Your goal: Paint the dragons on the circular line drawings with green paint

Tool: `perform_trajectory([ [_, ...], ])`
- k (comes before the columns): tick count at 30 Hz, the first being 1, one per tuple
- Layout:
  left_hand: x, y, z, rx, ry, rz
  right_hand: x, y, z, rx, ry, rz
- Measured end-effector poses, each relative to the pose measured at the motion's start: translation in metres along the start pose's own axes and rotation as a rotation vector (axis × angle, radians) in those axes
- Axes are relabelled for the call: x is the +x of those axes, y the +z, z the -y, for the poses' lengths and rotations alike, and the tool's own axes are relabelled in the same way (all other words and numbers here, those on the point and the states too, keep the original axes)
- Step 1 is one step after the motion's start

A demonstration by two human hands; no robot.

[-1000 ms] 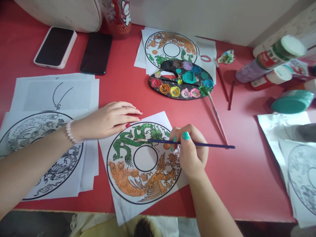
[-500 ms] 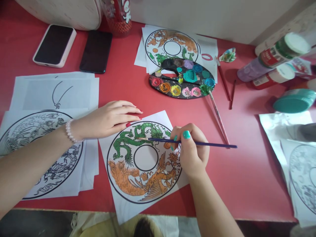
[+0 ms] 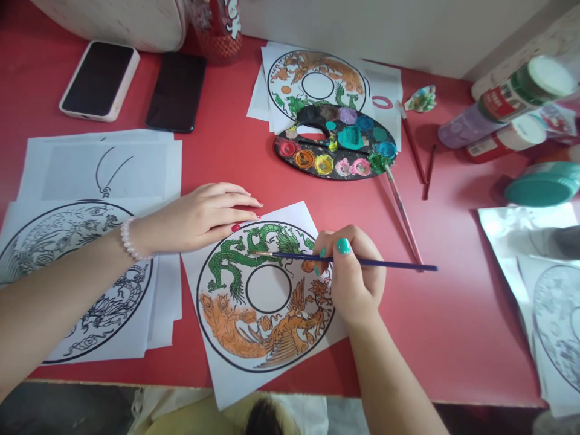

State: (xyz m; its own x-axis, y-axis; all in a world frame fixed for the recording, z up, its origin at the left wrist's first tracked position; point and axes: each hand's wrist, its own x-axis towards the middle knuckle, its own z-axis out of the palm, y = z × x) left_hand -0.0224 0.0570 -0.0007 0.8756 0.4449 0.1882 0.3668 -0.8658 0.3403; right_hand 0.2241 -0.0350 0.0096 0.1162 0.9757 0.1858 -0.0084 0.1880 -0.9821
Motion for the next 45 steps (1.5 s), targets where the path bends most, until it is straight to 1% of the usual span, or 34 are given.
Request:
perform_trajectory([
  [9, -0.0001, -0.0013, 0.0, -0.004, -0.007, 0.012, -0.0002, 0.0001, 0.0008, -0.02, 0.014, -0.016],
  [19, 0.0005, -0.0009, 0.0, 0.0, -0.009, 0.013, -0.0024, -0.0014, 0.0002, 0.014, 0.022, 0.005],
  [26, 0.0005, -0.0014, -0.0006, -0.044, -0.025, 0.009, -0.0014, 0.0003, 0.0015, -0.002, 0.019, 0.011],
  [31, 0.001, -0.0014, -0.0014, -0.051, -0.037, 0.014, -0.0016, 0.0007, 0.0034, 0.008, 0.031, -0.033],
  [36, 0.0004, -0.001, -0.0011, -0.051, -0.036, 0.012, -0.0007, 0.0006, 0.003, 0.016, 0.003, -0.029],
  [40, 0.0, -0.0014, -0.0009, -0.031, -0.029, 0.012, -0.0002, -0.0004, 0.002, -0.004, -0.03, -0.049],
  [45, 0.0002, -0.0017, -0.0013, -0.025, -0.026, 0.02, -0.0008, -0.0013, 0.001, -0.012, -0.016, -0.053],
])
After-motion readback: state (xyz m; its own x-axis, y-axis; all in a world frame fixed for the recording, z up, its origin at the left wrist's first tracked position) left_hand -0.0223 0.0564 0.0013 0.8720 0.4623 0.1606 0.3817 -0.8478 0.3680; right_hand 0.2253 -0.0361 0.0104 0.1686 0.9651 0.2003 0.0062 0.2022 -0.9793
